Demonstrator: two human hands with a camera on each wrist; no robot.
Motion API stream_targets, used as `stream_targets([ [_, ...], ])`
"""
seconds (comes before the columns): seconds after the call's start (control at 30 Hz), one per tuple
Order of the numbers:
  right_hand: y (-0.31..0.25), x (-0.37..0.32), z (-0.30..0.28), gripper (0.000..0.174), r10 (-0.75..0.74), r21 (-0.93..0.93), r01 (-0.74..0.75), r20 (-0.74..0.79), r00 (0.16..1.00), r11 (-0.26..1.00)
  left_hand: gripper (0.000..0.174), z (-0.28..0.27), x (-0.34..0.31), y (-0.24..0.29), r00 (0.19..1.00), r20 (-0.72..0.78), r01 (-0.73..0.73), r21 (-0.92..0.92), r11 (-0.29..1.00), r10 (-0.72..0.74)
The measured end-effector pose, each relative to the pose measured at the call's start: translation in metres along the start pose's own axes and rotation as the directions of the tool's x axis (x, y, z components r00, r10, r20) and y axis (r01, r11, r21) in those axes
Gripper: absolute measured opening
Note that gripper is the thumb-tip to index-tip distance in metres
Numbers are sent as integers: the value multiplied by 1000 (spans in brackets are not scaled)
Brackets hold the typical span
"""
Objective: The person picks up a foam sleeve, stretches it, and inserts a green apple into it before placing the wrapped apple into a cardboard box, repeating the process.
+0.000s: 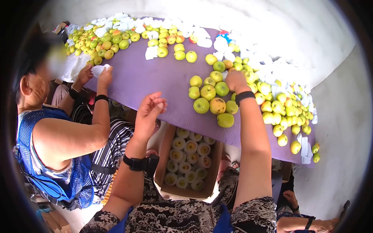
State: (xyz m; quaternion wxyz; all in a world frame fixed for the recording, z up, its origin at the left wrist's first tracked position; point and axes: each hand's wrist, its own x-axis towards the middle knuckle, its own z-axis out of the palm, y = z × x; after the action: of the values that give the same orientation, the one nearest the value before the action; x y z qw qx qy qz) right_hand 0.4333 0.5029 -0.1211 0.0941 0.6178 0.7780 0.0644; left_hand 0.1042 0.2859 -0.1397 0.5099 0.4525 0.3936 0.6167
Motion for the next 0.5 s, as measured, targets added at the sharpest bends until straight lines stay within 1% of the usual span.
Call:
stream_targets([
  [0.03,6,17,26,34,80,54,-75,-94,992,996,36,0,1,-3,1000,3,-12,11,1000,12],
  [0.07,8,30,52,34,159,117,-139,-181,970,983,36,1,2,-4,1000,2,-24,22,999,24],
  [0.1,5,36,65,35,238,187,-193,-258,936,963,36,1,3,-3,999,12,-33,61,998,32],
  [0.13,1,33,59,36,188,202,-147,-198,962,968,36,2,2,-1,999,21,-38,102,994,36],
  [0.17,5,44,66,36,145,170,-121,-136,980,978,36,3,1,0,999,32,-40,144,989,35],
  [0.2,20,60,85,36,106,140,-95,-72,992,986,37,3,2,-2,999,36,-45,142,989,40],
  [0.23,12,58,75,37,70,110,-69,-6,998,991,37,3,2,-1,999,31,-49,151,987,45],
  [0.27,15,58,58,33,-58,71,46,162,985,996,38,4,2,0,998,28,-51,157,986,47],
  [0.3,18,58,56,31,-143,50,138,106,984,989,38,5,1,0,999,27,-51,161,986,47],
  [0.37,38,58,51,27,-307,-7,307,-4,952,952,37,4,1,-1,999,24,-50,151,987,47],
  [0.4,45,49,44,27,-261,207,279,-111,959,938,37,4,1,-1,999,23,-52,146,988,49],
  [0.43,42,33,31,29,-162,416,220,-171,972,883,37,5,0,1,998,9,-61,143,988,61],
  [0.47,34,11,11,30,-51,605,168,-206,977,778,37,6,-1,2,997,-5,-71,139,988,72],
  [0.5,25,-13,-10,32,67,766,126,-216,974,630,37,7,-3,3,996,-18,-80,136,988,83],
])
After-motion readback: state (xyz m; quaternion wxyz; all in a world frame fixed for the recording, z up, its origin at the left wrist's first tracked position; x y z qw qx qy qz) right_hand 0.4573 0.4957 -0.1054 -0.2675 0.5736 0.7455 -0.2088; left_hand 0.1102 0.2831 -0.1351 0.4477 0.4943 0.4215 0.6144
